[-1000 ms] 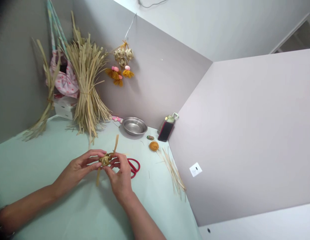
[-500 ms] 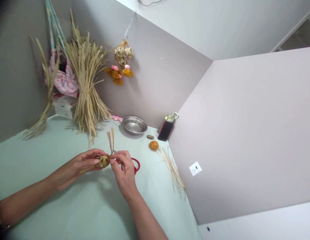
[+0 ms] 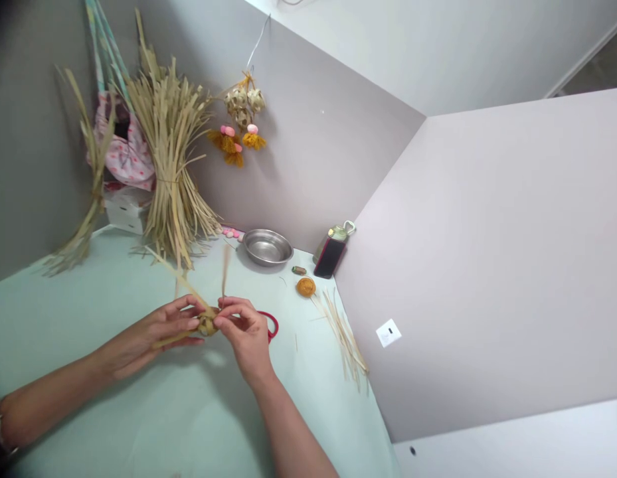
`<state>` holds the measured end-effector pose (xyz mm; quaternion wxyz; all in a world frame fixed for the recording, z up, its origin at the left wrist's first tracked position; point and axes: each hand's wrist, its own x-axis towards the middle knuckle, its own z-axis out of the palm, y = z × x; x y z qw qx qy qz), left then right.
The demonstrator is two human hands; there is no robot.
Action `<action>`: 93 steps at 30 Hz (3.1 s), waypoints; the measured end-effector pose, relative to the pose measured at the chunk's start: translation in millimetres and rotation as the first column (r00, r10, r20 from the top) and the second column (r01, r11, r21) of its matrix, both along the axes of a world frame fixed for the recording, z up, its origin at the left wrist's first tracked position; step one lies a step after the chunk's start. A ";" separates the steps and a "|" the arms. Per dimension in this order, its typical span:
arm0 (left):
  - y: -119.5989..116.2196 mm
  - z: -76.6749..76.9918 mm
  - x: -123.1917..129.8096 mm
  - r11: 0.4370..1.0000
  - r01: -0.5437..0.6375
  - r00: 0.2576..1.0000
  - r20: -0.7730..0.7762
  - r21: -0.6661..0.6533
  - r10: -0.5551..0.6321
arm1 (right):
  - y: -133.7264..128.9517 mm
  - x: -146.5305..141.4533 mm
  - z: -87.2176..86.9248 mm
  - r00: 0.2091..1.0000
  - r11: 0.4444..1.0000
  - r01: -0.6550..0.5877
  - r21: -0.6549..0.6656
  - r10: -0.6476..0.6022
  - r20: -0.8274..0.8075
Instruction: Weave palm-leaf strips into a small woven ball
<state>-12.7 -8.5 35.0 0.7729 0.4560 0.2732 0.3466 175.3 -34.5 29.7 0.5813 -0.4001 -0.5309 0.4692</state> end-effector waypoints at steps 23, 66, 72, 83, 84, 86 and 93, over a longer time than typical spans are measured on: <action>4.6 -8.9 2.1 0.924 -0.131 0.973 -0.134 0.358 0.189 | 0.5 -5.0 -4.3 0.978 0.980 -0.081 -0.184 0.043 -0.206; -6.3 -9.1 9.2 0.985 -0.108 0.993 0.058 0.136 0.101 | -10.4 -12.6 -3.1 0.961 0.978 0.123 0.167 -0.159 0.226; -4.1 -10.5 7.6 0.952 -0.172 0.980 -0.058 0.254 0.192 | -7.9 -11.6 -6.0 0.976 0.989 0.093 0.114 -0.114 0.188; -8.6 -7.3 5.2 0.931 -0.083 0.982 -0.130 0.355 0.137 | -13.8 -11.1 9.2 0.965 0.980 0.115 0.160 -0.148 0.216; -9.5 -5.6 5.3 0.936 -0.065 0.985 -0.125 0.345 0.115 | -14.3 -11.3 10.3 0.965 0.980 0.120 0.159 -0.152 0.212; -10.3 -3.1 5.6 0.945 -0.041 0.990 -0.113 0.326 0.082 | -14.9 -11.6 12.2 0.969 0.981 0.125 0.149 -0.153 0.195; -6.4 -7.7 3.2 0.861 -0.071 0.970 -0.167 0.504 0.178 | -22.0 -4.9 29.9 0.986 0.985 0.110 0.134 -0.125 0.113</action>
